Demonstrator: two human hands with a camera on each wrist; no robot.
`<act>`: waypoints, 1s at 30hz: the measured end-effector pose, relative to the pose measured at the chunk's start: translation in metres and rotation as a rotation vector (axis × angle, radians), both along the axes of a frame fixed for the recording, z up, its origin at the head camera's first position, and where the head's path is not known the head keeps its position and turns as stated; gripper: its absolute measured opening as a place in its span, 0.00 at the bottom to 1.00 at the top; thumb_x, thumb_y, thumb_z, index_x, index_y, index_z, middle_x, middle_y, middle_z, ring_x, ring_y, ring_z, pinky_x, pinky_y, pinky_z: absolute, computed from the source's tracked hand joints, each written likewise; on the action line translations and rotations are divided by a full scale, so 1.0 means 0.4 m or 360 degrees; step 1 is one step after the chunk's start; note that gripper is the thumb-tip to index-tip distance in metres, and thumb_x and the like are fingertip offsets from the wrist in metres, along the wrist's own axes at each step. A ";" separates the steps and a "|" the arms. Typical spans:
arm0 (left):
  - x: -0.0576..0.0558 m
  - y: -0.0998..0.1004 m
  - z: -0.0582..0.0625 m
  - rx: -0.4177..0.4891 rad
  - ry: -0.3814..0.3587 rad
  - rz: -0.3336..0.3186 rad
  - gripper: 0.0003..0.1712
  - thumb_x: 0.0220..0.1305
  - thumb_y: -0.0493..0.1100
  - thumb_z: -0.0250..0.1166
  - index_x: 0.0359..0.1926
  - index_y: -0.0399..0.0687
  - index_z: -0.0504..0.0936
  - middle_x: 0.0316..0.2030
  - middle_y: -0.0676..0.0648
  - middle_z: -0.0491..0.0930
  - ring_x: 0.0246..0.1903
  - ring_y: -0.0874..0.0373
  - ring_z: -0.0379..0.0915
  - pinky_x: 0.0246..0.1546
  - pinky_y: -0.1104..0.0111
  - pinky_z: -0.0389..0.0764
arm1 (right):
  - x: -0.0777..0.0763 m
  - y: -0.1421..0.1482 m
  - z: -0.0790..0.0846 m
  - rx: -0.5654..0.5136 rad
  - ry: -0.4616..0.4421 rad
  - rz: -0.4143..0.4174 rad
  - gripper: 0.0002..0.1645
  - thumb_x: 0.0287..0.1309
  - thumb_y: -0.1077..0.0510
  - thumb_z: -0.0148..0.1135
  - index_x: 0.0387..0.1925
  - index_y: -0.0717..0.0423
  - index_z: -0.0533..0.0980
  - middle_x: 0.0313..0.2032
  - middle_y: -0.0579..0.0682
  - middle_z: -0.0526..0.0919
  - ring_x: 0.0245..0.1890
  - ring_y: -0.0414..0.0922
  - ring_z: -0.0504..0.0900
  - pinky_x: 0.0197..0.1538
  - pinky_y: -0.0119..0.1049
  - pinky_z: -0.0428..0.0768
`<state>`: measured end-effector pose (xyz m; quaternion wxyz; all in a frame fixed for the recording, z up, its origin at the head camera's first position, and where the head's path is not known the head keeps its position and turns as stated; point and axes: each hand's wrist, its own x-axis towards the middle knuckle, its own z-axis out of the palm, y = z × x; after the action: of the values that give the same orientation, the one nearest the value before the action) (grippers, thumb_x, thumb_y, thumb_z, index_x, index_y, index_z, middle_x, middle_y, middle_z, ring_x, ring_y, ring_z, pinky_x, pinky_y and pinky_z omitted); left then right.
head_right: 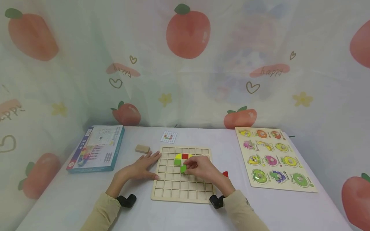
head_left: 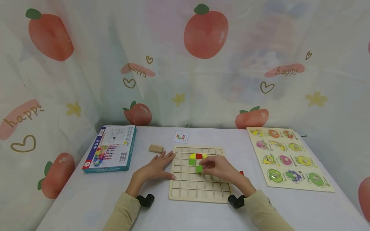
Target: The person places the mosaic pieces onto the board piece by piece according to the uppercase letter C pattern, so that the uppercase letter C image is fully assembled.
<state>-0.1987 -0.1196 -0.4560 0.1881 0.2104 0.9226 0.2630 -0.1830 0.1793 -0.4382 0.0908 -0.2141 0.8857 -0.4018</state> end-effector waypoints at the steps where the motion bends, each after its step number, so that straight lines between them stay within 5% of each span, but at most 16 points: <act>1: 0.000 0.000 0.001 -0.0001 0.0000 -0.0001 0.58 0.62 0.58 0.74 0.82 0.47 0.52 0.82 0.45 0.47 0.82 0.43 0.32 0.81 0.46 0.38 | -0.002 -0.007 0.001 0.0012 0.0004 -0.0001 0.15 0.57 0.62 0.75 0.46 0.60 0.86 0.36 0.46 0.86 0.36 0.40 0.81 0.42 0.28 0.83; 21: -0.008 0.002 -0.005 -0.0036 -0.0011 0.0016 0.57 0.61 0.60 0.73 0.82 0.51 0.52 0.83 0.49 0.46 0.83 0.46 0.30 0.82 0.48 0.37 | -0.024 -0.092 -0.013 0.0276 0.0026 -0.0072 0.14 0.55 0.62 0.76 0.44 0.60 0.86 0.31 0.44 0.84 0.33 0.38 0.77 0.38 0.29 0.79; 30: -0.006 0.001 -0.007 -0.0041 -0.0003 0.0025 0.58 0.61 0.60 0.74 0.82 0.51 0.53 0.83 0.49 0.47 0.83 0.46 0.31 0.82 0.48 0.38 | -0.021 -0.090 -0.013 0.0263 0.0058 -0.0020 0.14 0.55 0.65 0.75 0.44 0.62 0.86 0.31 0.45 0.84 0.32 0.39 0.77 0.37 0.29 0.79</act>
<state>-0.2013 -0.1193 -0.4588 0.1895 0.2006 0.9274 0.2527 -0.1915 0.1432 -0.4432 0.0895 -0.2076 0.9187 -0.3238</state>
